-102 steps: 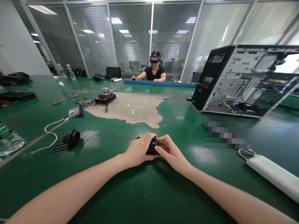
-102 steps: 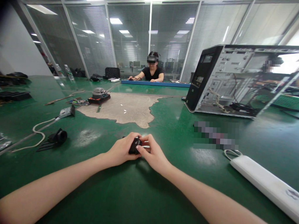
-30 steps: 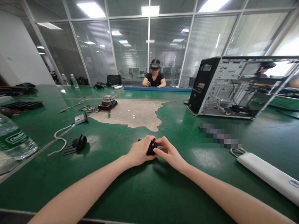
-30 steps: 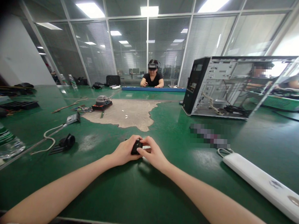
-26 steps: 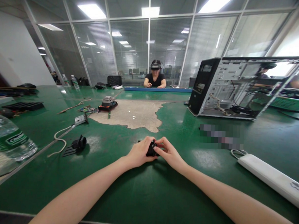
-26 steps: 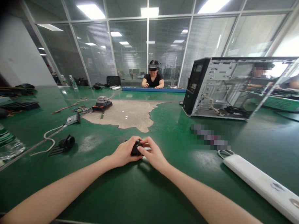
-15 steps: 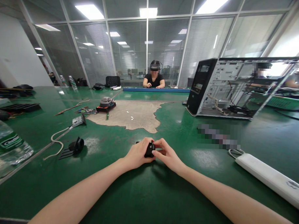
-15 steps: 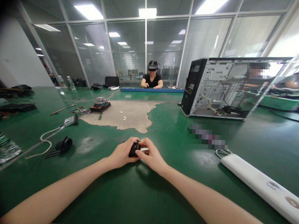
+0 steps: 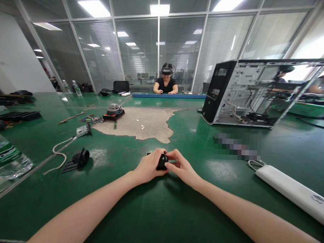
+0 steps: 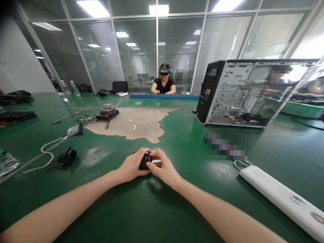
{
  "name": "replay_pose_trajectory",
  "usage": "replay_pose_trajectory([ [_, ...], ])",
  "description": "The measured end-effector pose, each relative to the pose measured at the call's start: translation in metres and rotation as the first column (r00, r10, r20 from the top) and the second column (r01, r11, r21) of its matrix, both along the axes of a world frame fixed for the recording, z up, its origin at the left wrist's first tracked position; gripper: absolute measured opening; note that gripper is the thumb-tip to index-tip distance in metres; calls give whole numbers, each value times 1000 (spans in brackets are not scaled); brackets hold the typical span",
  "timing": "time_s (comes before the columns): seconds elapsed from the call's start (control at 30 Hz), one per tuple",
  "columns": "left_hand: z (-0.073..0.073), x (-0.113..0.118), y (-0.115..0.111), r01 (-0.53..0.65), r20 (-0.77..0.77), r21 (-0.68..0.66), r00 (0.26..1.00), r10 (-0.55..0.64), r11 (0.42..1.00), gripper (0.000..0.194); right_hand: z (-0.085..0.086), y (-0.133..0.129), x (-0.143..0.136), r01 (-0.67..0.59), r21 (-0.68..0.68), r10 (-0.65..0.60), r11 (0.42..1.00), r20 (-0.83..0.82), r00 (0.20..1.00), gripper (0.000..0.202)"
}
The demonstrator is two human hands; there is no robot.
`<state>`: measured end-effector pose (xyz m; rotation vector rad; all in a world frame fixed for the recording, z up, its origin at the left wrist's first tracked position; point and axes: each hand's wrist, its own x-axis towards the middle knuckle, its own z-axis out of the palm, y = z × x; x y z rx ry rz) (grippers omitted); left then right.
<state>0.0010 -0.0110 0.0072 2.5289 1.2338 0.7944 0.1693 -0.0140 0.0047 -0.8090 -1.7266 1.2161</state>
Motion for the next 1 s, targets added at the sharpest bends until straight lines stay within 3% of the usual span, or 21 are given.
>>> replay_pose_trajectory([
  [0.23,-1,1,0,-7,-5,1,1000,7,1000,56,-4,5,-2,69,-51,-67,996,41,997,18],
  [0.5,-1,1,1,-23,-26,-13,999,23,1000,57,-1,0,-1,14,40,-14,999,9,1000,17],
  [0.77,-2,0,2,-19,-19,-2,1000,19,1000,58,-5,5,-4,70,-48,-68,996,41,997,19],
  [1.0,-2,0,1,-10,-12,8,1000,11,1000,56,-3,2,-2,33,37,-33,999,-13,999,15],
])
